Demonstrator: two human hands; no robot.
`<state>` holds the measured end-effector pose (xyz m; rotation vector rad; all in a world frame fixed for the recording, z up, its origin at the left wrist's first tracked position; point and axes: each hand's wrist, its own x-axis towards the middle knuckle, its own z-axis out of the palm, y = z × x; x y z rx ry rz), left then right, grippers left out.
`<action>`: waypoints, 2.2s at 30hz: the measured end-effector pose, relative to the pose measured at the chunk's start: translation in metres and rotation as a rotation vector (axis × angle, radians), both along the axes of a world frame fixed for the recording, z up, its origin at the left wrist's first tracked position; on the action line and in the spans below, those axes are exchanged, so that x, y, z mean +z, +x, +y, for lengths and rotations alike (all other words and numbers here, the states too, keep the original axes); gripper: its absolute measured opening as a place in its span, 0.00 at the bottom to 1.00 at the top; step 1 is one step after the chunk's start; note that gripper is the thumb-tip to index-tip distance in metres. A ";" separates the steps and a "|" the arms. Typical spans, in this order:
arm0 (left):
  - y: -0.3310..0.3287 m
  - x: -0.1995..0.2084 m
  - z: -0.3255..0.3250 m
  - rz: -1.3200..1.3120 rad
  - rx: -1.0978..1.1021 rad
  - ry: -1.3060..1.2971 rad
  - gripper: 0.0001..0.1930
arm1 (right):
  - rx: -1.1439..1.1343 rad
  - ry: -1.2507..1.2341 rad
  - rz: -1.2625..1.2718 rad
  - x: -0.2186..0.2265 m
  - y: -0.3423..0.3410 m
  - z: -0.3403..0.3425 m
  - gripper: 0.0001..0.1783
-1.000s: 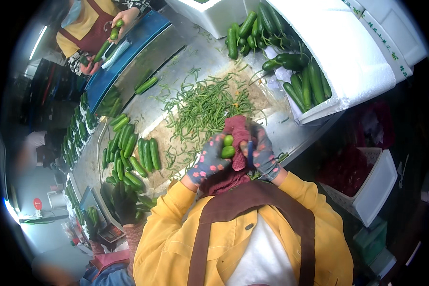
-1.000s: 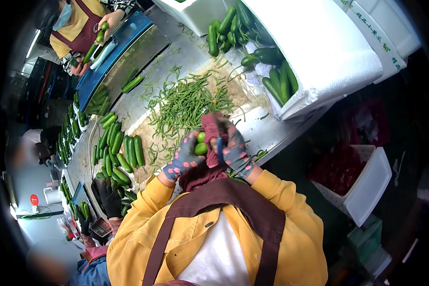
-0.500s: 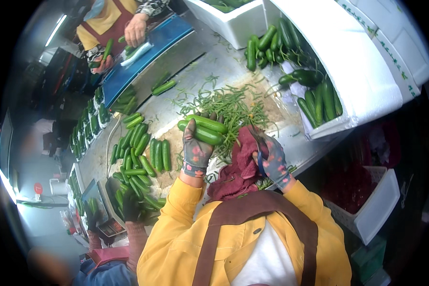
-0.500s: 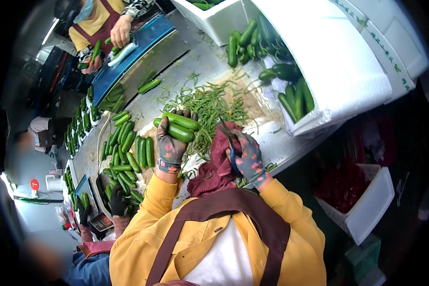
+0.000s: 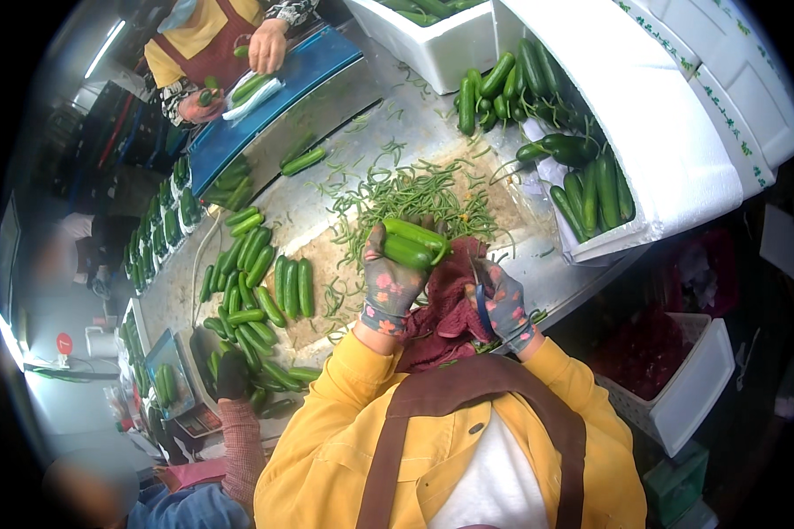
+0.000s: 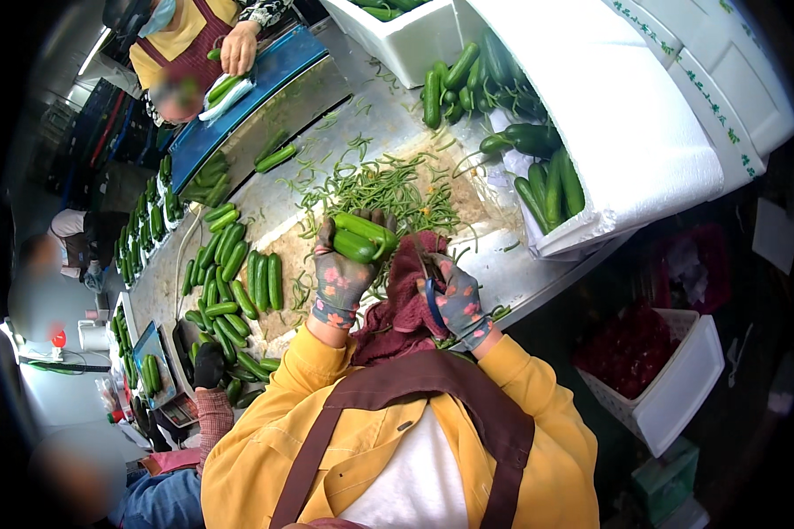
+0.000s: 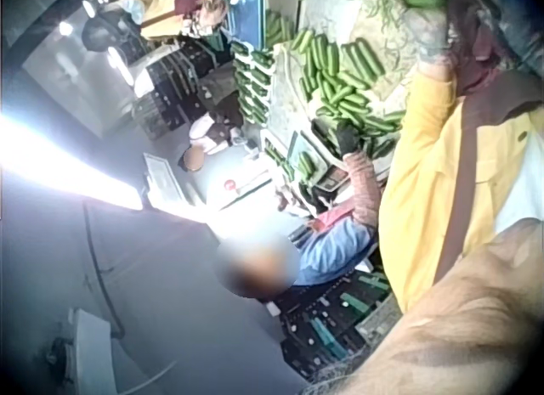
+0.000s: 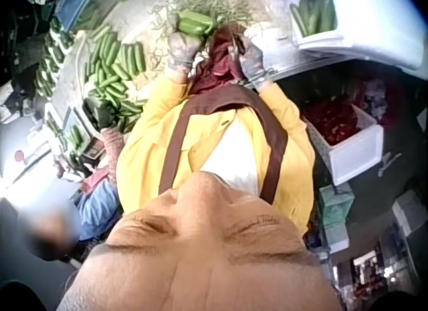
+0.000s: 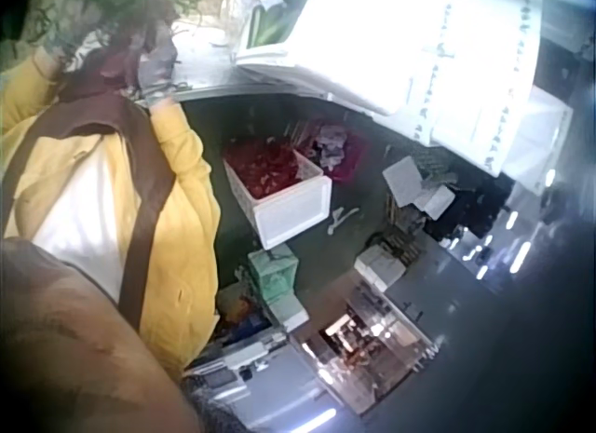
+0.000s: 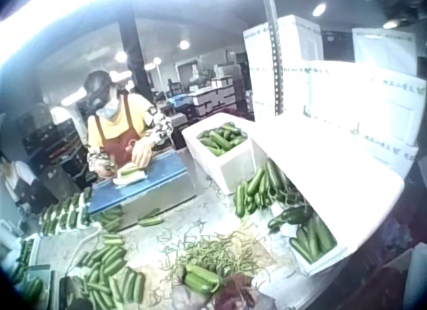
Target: The person stands at a stainless steel workbench and peels green cucumbers using a handheld peeler. They hold the cucumber in one hand and the peeler in the other, removing the skin in long strips. The peeled cucumbers are placed into a white styrofoam container, while the peels accumulate on the table.
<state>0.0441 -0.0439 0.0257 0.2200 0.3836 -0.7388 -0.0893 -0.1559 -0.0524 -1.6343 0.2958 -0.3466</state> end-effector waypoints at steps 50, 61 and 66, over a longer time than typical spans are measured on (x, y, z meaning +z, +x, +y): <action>0.029 -0.029 0.008 -0.125 0.168 -0.007 0.17 | 0.042 -0.138 -0.198 0.031 0.023 0.018 0.21; 0.078 -0.007 0.117 -0.282 0.310 0.277 0.21 | 0.092 0.119 -0.031 -0.002 0.005 0.003 0.27; 0.093 0.005 0.191 -0.160 0.732 0.304 0.35 | 0.115 0.232 0.031 -0.011 -0.003 0.003 0.24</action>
